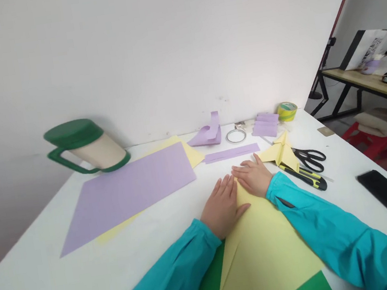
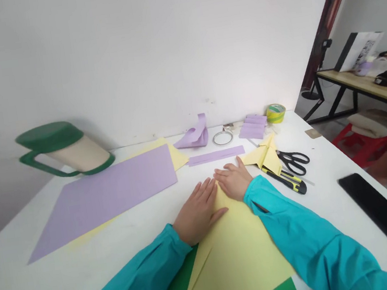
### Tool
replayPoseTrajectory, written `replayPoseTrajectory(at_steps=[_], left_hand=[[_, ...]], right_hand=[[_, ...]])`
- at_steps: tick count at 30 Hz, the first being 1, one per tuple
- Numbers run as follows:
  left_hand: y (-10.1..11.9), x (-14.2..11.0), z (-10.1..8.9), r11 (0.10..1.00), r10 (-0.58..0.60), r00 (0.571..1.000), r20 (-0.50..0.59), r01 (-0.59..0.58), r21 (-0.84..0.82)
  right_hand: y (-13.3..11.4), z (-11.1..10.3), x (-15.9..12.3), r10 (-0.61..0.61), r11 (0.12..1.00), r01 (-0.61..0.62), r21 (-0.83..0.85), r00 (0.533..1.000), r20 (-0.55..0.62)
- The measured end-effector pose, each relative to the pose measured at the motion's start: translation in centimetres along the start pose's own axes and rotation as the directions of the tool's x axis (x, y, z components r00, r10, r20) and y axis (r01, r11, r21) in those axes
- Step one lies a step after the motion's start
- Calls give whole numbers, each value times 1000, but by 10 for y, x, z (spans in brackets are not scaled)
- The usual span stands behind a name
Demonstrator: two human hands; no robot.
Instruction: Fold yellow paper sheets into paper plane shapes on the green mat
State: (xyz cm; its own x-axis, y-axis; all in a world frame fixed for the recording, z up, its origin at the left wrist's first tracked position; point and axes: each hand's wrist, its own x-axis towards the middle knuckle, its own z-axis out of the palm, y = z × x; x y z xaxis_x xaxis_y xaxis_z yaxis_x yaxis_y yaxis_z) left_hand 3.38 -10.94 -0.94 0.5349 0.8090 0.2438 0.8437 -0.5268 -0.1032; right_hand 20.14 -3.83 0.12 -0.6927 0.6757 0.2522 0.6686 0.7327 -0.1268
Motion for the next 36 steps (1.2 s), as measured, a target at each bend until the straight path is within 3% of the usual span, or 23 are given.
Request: replayPoseTrajectory(at_steps=[10, 20, 25, 36], left_hand=[[-9, -3, 25, 992, 98, 962, -256, -72, 107], [-17, -6, 41, 984, 151, 928, -342, -108, 139], [-14, -6, 34, 985, 136, 946, -294, -97, 145], [13, -16, 2, 985, 37, 998, -57, -27, 169]], right_hand=[[-4, -1, -1, 13, 1000, -13, -18, 1000, -13], [-5, -1, 0, -6, 999, 5, -33, 999, -39], [-4, -1, 0, 6, 1000, -6, -24, 1000, -11], [1, -3, 0, -25, 999, 25, 29, 1000, 2]])
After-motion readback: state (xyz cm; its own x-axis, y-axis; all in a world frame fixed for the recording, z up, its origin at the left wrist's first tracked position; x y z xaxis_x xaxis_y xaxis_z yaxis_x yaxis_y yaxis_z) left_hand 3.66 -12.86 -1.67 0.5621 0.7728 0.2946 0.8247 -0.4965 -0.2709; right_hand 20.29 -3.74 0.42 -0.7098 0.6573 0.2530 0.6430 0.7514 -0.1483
